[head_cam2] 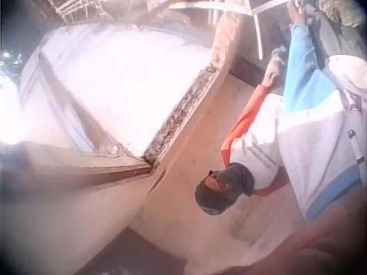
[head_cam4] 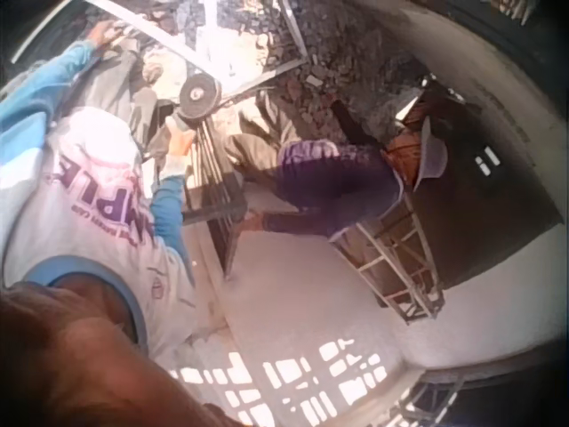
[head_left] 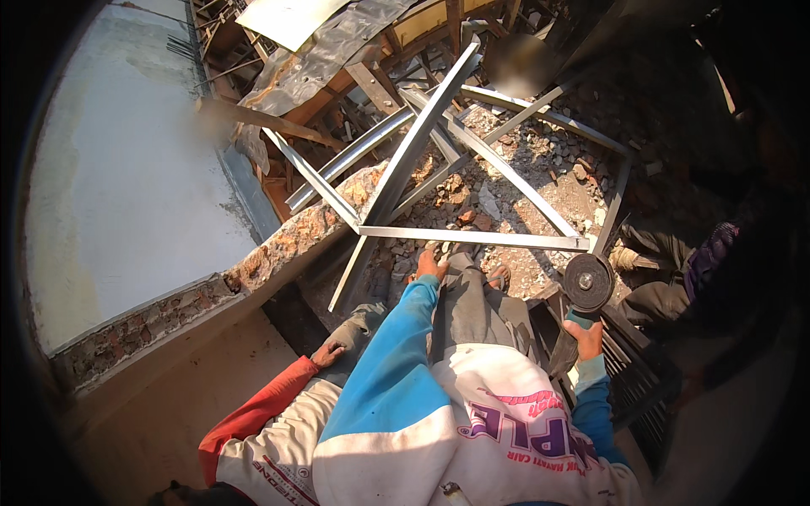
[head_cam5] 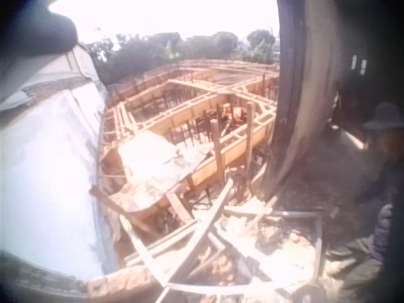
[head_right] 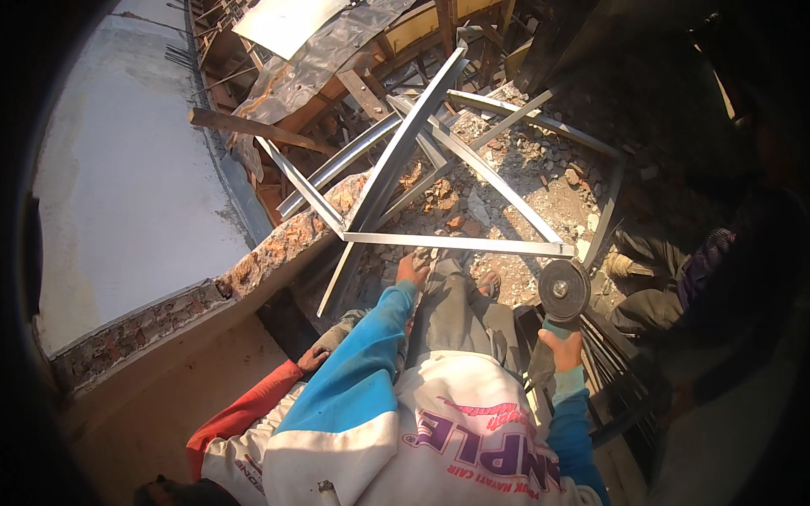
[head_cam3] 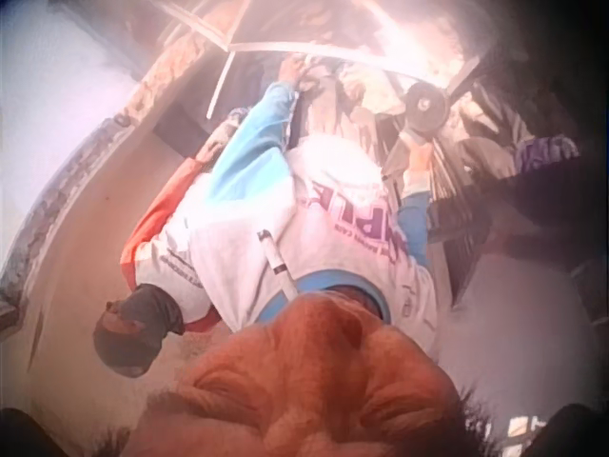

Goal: The person uses an angle grinder to cut through metal frames on a construction site while other workers assist by holding the materials.

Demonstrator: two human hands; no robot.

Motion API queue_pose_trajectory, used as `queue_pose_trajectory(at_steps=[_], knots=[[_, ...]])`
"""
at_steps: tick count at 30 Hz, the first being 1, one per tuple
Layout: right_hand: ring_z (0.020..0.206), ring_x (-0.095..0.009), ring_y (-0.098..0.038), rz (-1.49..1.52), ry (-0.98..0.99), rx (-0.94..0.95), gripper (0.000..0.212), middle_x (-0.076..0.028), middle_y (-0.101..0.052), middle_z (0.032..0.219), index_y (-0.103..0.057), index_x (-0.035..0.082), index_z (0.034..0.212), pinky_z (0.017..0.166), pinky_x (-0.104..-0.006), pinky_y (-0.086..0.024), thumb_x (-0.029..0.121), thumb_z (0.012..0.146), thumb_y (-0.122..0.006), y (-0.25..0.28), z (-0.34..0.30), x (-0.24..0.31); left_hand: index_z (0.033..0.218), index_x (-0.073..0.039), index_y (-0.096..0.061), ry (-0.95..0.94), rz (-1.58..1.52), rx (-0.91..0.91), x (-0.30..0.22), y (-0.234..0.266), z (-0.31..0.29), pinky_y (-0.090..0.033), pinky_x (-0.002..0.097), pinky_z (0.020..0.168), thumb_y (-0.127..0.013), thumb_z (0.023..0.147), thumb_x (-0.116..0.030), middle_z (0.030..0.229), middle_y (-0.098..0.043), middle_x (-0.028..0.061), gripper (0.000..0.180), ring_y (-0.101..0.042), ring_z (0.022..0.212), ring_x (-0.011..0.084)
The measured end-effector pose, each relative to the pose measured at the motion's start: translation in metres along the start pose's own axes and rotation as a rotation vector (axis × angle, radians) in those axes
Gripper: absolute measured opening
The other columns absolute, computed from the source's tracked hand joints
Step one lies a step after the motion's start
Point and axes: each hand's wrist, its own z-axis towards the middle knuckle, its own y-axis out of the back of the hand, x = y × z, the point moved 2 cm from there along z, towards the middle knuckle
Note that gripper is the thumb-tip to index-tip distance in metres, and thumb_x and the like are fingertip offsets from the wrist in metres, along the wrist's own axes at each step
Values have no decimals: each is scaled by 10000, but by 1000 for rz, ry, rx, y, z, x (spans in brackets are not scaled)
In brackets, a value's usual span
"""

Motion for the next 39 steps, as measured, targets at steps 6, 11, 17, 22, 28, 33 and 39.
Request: queue_pose_trajectory(at_steps=[6, 11, 17, 22, 28, 33, 39], knots=[[968, -175, -543, -95, 125, 164, 510, -59, -590, 1062, -551, 14, 1129, 883, -319, -421, 85, 665, -752, 10, 9, -14, 1340, -60, -402, 319, 130, 153, 70, -8, -77, -378, 420, 1016, -698, 769, -383, 1351, -414, 180, 720, -437, 1210, 336], [1012, -192, -531, -118, 334, 128, 603, -74, -574, 1110, -498, 16, 1192, 924, -330, -411, 71, 659, -776, 24, -2, -10, 1237, -47, -525, 284, 69, 95, 116, -55, -112, -401, 411, 980, -709, 745, -370, 1243, -533, 190, 616, -489, 1164, 342], [960, -209, -563, -86, 374, 74, 511, -94, -606, 1072, -542, 12, 1127, 874, -341, -448, 84, 674, -767, 50, -21, -9, 1204, -11, -534, 63, -15, 82, 93, -64, -98, -442, 375, 929, -696, 771, -261, 1185, -574, 197, 526, -559, 1086, 322], [955, -206, -567, -63, 350, 28, 491, -89, -620, 1070, -566, 21, 1137, 873, -347, -450, 145, 698, -749, 74, -46, -9, 1211, -27, -533, 13, 35, 65, 14, -41, -86, -434, 409, 915, -706, 739, -291, 1195, -558, 210, 568, -536, 1099, 364], [907, -198, -568, 43, 376, -180, 453, -71, -620, 1008, -586, 35, 1072, 842, -335, -447, 178, 670, -739, 81, -68, 4, 1202, -8, -522, -76, -217, 110, -50, -35, -78, -438, 376, 898, -669, 778, -152, 1163, -576, 185, 472, -559, 1066, 322], [873, -185, -561, 39, 443, -149, 465, -54, -612, 954, -578, 43, 1049, 824, -334, -445, 239, 653, -726, 82, -72, 5, 1200, -10, -527, -50, -247, 111, -8, -52, -66, -432, 381, 907, -678, 776, -190, 1177, -574, 184, 485, -556, 1078, 322], [843, -166, -559, 58, 491, -187, 431, -37, -606, 924, -579, 51, 1021, 797, -327, -450, 221, 654, -728, 88, -74, 3, 1200, -59, -550, 21, 16, 153, 20, -56, -106, -416, 384, 961, -678, 754, -326, 1246, -533, 187, 535, -517, 1140, 316]])
